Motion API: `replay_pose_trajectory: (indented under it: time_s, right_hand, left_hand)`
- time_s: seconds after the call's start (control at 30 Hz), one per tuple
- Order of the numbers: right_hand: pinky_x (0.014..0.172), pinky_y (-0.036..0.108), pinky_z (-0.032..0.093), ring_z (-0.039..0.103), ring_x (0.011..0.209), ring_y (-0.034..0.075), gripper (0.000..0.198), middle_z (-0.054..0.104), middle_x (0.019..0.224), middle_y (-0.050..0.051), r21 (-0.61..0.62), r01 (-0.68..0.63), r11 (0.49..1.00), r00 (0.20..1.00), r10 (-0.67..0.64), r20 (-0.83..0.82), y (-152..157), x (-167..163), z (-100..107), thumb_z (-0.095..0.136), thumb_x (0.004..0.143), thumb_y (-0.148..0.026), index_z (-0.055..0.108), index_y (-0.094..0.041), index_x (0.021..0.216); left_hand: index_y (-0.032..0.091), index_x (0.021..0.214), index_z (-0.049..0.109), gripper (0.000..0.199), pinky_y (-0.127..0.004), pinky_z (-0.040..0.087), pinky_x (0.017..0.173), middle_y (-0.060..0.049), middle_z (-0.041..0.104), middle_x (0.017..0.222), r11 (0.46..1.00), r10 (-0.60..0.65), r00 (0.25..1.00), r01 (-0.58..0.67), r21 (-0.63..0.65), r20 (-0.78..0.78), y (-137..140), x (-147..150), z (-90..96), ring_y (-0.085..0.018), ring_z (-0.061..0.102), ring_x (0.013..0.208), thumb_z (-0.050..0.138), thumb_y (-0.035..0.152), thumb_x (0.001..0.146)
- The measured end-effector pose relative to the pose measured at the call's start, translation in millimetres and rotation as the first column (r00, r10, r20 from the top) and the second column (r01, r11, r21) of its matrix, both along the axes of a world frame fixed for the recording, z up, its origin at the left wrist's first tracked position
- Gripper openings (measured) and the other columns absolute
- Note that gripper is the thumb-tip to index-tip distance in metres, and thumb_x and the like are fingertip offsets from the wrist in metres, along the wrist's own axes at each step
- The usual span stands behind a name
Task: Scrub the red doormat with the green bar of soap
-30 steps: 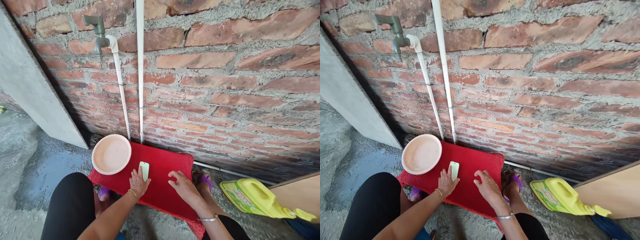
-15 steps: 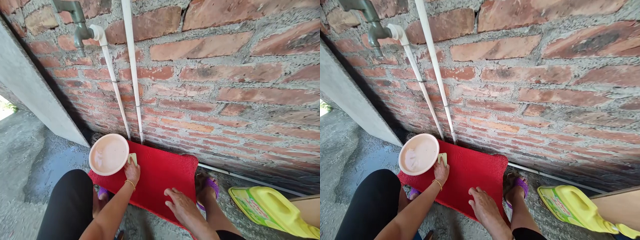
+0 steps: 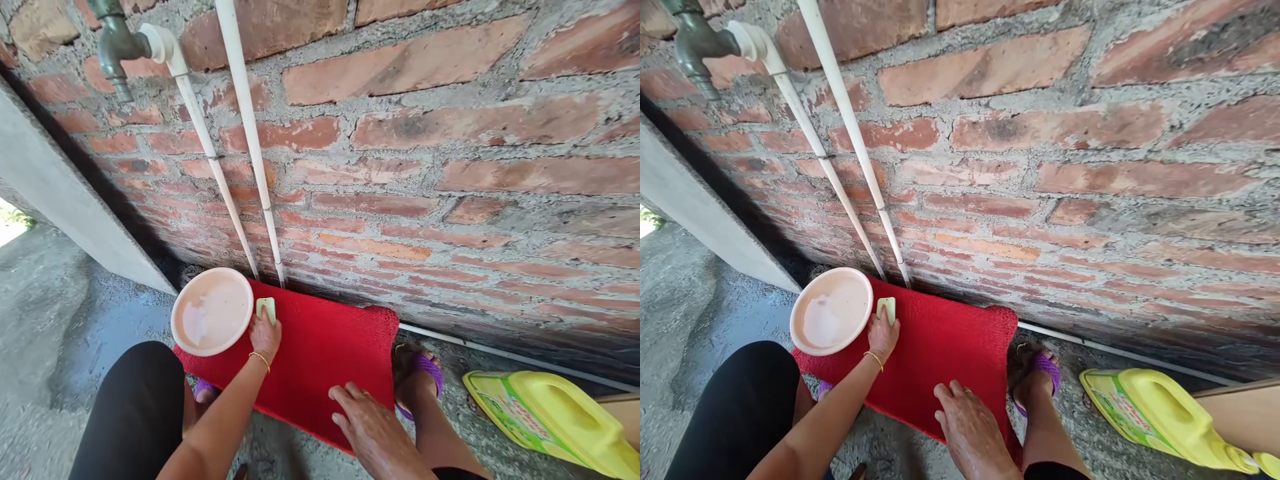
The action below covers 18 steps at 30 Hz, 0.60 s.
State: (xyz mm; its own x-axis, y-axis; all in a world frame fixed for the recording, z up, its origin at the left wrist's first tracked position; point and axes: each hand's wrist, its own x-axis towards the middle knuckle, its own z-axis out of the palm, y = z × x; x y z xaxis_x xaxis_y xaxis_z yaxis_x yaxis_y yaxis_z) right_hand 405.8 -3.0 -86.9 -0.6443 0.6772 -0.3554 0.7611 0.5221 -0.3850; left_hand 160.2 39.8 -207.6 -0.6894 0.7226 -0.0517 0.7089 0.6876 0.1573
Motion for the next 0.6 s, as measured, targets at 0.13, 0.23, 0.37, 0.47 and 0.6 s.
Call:
replay_pose_trajectory:
  time_s: [0.13,0.23,0.37,0.47,0.6]
  right_hand:
    - [0.089,0.035,0.054,0.07,0.104,0.025,0.032,0.074,0.112,0.009,-0.004,0.014,1.0,0.999,-0.014,-0.043,-1.6,0.0,-3.3,0.046,0.088,-0.018,0.069,-0.026,0.108]
    - [0.093,0.037,0.054,0.069,0.108,0.026,0.036,0.073,0.119,0.01,-0.034,0.01,0.999,1.0,-0.011,-0.02,-2.9,-1.3,-4.7,0.046,0.087,-0.016,0.069,-0.025,0.112]
    - [0.091,0.036,0.054,0.069,0.103,0.025,0.037,0.073,0.118,0.007,-0.025,0.007,1.0,0.999,-0.008,-0.032,-4.8,-0.7,-8.1,0.049,0.084,-0.014,0.069,-0.027,0.113]
    - [0.095,0.036,0.052,0.068,0.109,0.025,0.038,0.072,0.121,0.008,-0.004,0.002,1.0,0.999,-0.002,-0.047,-7.1,0.2,-6.5,0.05,0.086,-0.015,0.068,-0.026,0.118]
    - [0.096,0.036,0.051,0.067,0.111,0.026,0.035,0.071,0.122,0.01,-0.03,0.009,1.0,1.0,-0.009,-0.019,-13.8,-0.4,2.0,0.049,0.089,-0.015,0.067,-0.025,0.117]
  left_hand:
    - [0.012,0.146,0.048,0.061,-0.038,0.05,0.081,-0.02,0.06,0.113,1.0,0.005,1.0,-0.005,-0.02,0.027,5.4,33.5,-5.8,-0.029,0.06,0.1,0.054,0.034,0.089]
    - [0.018,0.147,0.048,0.066,-0.041,0.049,0.086,-0.018,0.059,0.117,0.967,-0.25,0.963,0.253,-0.02,0.105,1.8,100.7,-23.2,-0.03,0.057,0.103,0.06,0.036,0.085]
    - [0.027,0.148,0.048,0.076,-0.045,0.047,0.094,-0.014,0.057,0.124,0.822,-0.555,0.8,0.57,0.001,0.229,-0.1,148.1,-30.5,-0.031,0.054,0.109,0.069,0.046,0.077]
    - [0.023,0.146,0.05,0.068,-0.043,0.048,0.092,-0.015,0.058,0.119,0.889,-0.457,0.873,0.454,0.059,0.17,8.2,112.2,-14.3,-0.029,0.056,0.104,0.063,0.044,0.083]
    - [0.013,0.142,0.052,0.058,-0.041,0.05,0.084,-0.018,0.06,0.112,0.994,-0.099,0.993,0.096,0.057,0.068,28.7,23.9,8.1,-0.029,0.059,0.097,0.055,0.04,0.09]
